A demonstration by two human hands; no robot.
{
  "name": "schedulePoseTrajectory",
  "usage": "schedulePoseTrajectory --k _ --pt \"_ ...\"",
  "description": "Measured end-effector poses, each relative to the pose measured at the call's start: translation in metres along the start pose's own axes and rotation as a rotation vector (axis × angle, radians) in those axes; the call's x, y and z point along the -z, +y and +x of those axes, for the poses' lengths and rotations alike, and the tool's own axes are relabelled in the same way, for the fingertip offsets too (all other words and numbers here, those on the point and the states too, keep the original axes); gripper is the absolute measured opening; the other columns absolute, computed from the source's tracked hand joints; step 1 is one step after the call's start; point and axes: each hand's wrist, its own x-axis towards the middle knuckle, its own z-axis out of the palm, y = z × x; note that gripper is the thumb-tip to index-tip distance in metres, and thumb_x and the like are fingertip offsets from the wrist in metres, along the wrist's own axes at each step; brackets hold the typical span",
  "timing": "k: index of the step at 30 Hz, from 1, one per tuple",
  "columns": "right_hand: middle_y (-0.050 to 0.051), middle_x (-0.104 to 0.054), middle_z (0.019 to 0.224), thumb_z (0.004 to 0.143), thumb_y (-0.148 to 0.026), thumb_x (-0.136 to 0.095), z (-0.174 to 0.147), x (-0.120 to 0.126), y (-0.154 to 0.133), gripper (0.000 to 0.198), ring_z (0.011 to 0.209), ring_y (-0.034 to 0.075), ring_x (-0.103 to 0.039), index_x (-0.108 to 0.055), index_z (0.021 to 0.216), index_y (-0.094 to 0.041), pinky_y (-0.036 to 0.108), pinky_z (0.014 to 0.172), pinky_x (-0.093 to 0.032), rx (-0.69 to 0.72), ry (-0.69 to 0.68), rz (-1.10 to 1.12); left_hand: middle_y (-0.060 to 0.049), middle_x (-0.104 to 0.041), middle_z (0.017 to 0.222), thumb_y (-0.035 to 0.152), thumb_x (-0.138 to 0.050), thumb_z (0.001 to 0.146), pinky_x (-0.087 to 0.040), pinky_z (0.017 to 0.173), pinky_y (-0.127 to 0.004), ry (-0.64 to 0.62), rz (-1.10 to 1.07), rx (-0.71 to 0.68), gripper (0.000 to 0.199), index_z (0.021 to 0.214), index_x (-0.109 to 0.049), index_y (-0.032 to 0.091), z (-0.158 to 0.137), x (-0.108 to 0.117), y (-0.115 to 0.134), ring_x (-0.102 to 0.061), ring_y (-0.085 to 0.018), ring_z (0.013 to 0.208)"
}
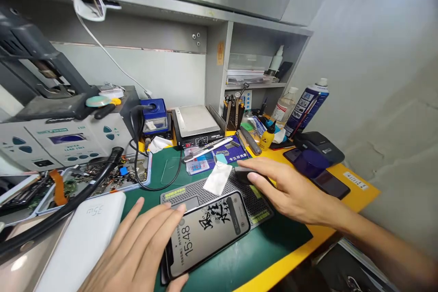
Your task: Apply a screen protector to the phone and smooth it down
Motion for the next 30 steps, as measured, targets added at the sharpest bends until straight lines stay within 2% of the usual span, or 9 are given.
schedulePoseTrajectory --k 5,7,10,12,16,20,22,25,30 --pt "0.004 -0.074 0.113 0.074 -0.047 -0.081 0.037 0.006 -0.025 0.056 0.102 0.023 -0.069 -0.070 0.122 -0.020 0.031 0.091 -0.052 0.033 -0.424 0.383 -0.010 -0.049 0.147 0.037 -0.062 0.084 -0.028 0.119 -0.048 -0.120 0.109 -0.020 0.072 0.149 -0.037 0.019 0.020 0.029 0.011 -0.042 -0.033 0.137" --pt "0.001 -0.077 0.091 0.069 -0.040 -0.084 0.053 0.004 -0.027 0.041 0.085 0.020 -0.070 -0.077 0.103 -0.018 0.028 0.077 -0.053 0.050 -0.547 0.474 -0.011 -0.053 0.143 0.031 -0.057 0.086 -0.038 0.114 -0.049 -0.155 0.102 -0.041 0.067 0.149 -0.036 0.019 0.034 0.045 0.014 -0.049 -0.030 0.132" --pt "-0.002 -0.071 0.070 0.068 -0.036 -0.084 0.059 0.002 -0.028 0.028 0.067 0.015 -0.064 -0.077 0.084 -0.015 0.025 0.064 -0.048 0.011 -0.540 0.608 -0.013 -0.056 0.140 0.023 -0.055 0.086 -0.043 0.113 -0.048 -0.103 0.063 -0.094 0.067 0.149 -0.034 0.017 0.055 0.071 0.012 -0.053 -0.028 0.130" --pt "-0.002 -0.068 0.067 0.069 -0.037 -0.084 0.047 0.000 -0.032 0.028 0.062 0.012 -0.059 -0.075 0.081 -0.014 0.023 0.061 -0.045 -0.033 -0.424 0.718 -0.014 -0.049 0.148 0.028 -0.060 0.086 -0.041 0.114 -0.050 -0.067 -0.041 0.035 0.073 0.152 -0.030 0.018 0.062 0.085 0.008 -0.048 -0.029 0.135" --pt "0.001 -0.068 0.080 0.080 -0.045 -0.075 0.003 -0.015 -0.057 0.033 0.068 0.012 -0.060 -0.070 0.092 -0.015 0.023 0.062 -0.046 -0.117 -0.164 0.954 -0.013 -0.051 0.147 0.053 -0.061 0.088 -0.047 0.108 -0.051 0.120 -0.901 0.708 0.067 0.144 -0.042 0.022 0.056 0.093 0.023 -0.055 -0.031 0.128" --pt "0.005 -0.071 0.095 0.085 -0.048 -0.071 -0.034 -0.044 -0.096 0.035 0.080 0.015 -0.065 -0.068 0.100 -0.016 0.026 0.070 -0.051 -0.179 -0.019 1.118 -0.013 -0.063 0.135 0.065 -0.034 0.095 -0.055 0.095 -0.049 0.071 -2.028 0.903 0.065 0.138 -0.056 0.022 0.039 0.070 0.077 -0.064 -0.033 0.117" --pt "0.006 -0.073 0.095 0.084 -0.047 -0.073 -0.047 -0.058 -0.113 0.035 0.081 0.016 -0.067 -0.068 0.101 -0.016 0.026 0.069 -0.052 -0.254 0.028 1.188 -0.010 -0.065 0.132 0.059 -0.038 0.097 -0.055 0.093 -0.046 0.050 -2.277 0.955 0.055 0.138 -0.057 0.027 0.030 0.056 0.102 -0.066 -0.030 0.114" --pt "0.005 -0.075 0.091 0.084 -0.047 -0.074 -0.059 -0.071 -0.126 0.037 0.080 0.018 -0.069 -0.070 0.103 -0.016 0.025 0.067 -0.055 -0.336 0.060 1.214 -0.011 -0.068 0.128 0.059 -0.045 0.095 -0.058 0.086 -0.044 0.057 -2.560 0.826 0.053 0.131 -0.063 0.026 0.017 0.045 0.121 -0.069 -0.029 0.108" --pt "0.006 -0.074 0.090 0.084 -0.049 -0.072 -0.068 -0.074 -0.119 0.042 0.079 0.019 -0.071 -0.071 0.109 -0.016 0.026 0.062 -0.057 -0.301 -0.008 1.016 -0.010 -0.074 0.115 0.052 -0.028 0.103 -0.059 0.084 -0.048 0.102 -2.621 0.937 0.055 0.130 -0.064 0.020 0.000 0.051 0.130 -0.070 -0.026 0.103"
